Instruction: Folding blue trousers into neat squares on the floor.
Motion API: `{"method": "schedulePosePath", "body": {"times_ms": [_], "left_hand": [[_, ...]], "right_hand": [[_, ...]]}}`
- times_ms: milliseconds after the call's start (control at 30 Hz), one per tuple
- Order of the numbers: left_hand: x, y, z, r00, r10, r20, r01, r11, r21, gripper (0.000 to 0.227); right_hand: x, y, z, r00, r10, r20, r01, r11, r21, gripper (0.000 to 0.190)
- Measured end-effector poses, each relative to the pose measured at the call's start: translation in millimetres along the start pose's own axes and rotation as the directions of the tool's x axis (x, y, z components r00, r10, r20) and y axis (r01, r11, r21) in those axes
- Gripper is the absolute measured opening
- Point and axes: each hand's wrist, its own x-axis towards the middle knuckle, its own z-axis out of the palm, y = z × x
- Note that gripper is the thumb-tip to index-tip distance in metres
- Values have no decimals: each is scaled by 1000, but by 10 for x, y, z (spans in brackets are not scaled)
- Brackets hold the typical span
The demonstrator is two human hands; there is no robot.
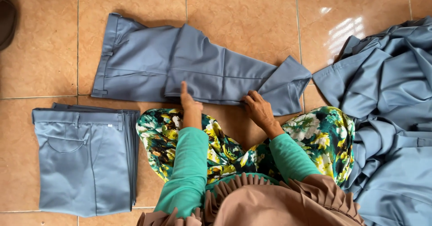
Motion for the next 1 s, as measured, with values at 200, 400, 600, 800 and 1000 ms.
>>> {"method": "schedulePosePath", "body": {"times_ms": [200,400,600,800,1000], "left_hand": [[-727,91,721,968,-217,129,189,961,201,65],[-918,286,830,959,-227,170,170,940,297,66],[-805,259,767,962,-221,160,184,959,218,54],[-731,279,759,964,-227,139,213,971,105,48],[-769,305,787,962,-230,147,218,971,98,47]], "right_hand": [[34,331,-216,983,168,73,-183,908,376,29],[318,701,-610,971,127,-201,-125,992,23,21],[305,281,-1317,821,-120,-558,-88,939,-332,25],[-451,297,-503,954,-245,-175,228,967,-110,15],[-447,127,-463,921,-347,-176,329,936,-123,11]]}}
